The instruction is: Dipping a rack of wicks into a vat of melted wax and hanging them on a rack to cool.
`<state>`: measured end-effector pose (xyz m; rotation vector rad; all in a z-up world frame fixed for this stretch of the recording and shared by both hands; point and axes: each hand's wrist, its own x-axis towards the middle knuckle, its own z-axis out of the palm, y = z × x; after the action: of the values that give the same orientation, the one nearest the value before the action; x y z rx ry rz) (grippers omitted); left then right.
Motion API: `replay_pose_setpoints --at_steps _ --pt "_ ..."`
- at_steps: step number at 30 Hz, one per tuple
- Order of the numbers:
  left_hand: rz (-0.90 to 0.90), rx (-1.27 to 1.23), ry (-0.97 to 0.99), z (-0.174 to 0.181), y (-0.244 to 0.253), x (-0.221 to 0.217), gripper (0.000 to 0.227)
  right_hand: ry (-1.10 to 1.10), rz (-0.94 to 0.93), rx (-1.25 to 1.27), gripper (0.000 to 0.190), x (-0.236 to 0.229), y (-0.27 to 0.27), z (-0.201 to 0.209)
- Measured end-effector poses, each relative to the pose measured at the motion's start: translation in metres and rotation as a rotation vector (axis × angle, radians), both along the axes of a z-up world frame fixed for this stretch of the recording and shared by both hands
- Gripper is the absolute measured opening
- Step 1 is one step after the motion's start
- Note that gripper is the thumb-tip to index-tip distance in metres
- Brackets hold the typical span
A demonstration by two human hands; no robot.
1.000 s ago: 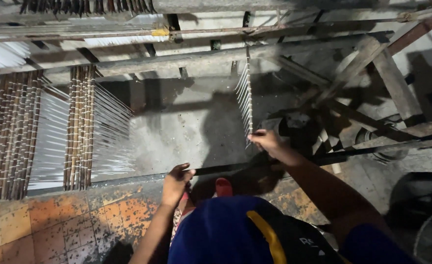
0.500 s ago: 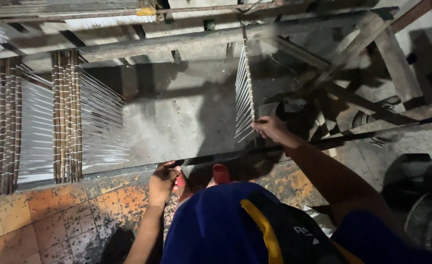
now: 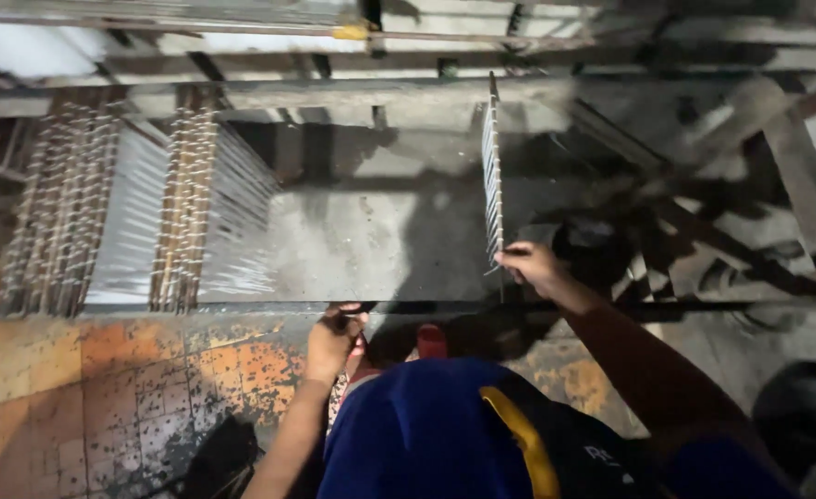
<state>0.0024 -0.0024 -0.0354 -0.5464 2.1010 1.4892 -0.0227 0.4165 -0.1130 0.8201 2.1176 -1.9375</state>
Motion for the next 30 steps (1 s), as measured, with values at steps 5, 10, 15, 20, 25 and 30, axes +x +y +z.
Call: replay_pose_setpoints --at_steps 5,10,15,20,25,30 --pt "-0.06 -0.026 0.001 0.012 0.007 0.004 0.034 0.014 0.083 -0.051 0.03 -0.017 -0.033 -0.014" --pt "-0.096 0.029 0.019 0.034 0.022 0.0 0.033 0.041 0.17 -0.111 0.029 -0.031 -0.085 0.009" --pt "-0.243 -0.068 0.041 0.075 0.03 -0.011 0.032 0.029 0.21 -0.275 0.032 -0.05 -0.141 -0.003" --pt "-0.186 -0.019 0.036 0.075 0.018 -0.016 0.033 -0.008 0.253 -0.326 0.029 -0.062 -0.202 -0.001" --pt "-0.089 0.03 0.01 0.073 -0.005 -0.012 0.037 -0.039 0.284 -0.33 0.024 -0.069 -0.241 0.002" --pt "-0.092 -0.209 0.038 0.029 -0.054 -0.015 0.039 -0.049 0.268 -0.332 0.024 -0.08 -0.251 -0.005"
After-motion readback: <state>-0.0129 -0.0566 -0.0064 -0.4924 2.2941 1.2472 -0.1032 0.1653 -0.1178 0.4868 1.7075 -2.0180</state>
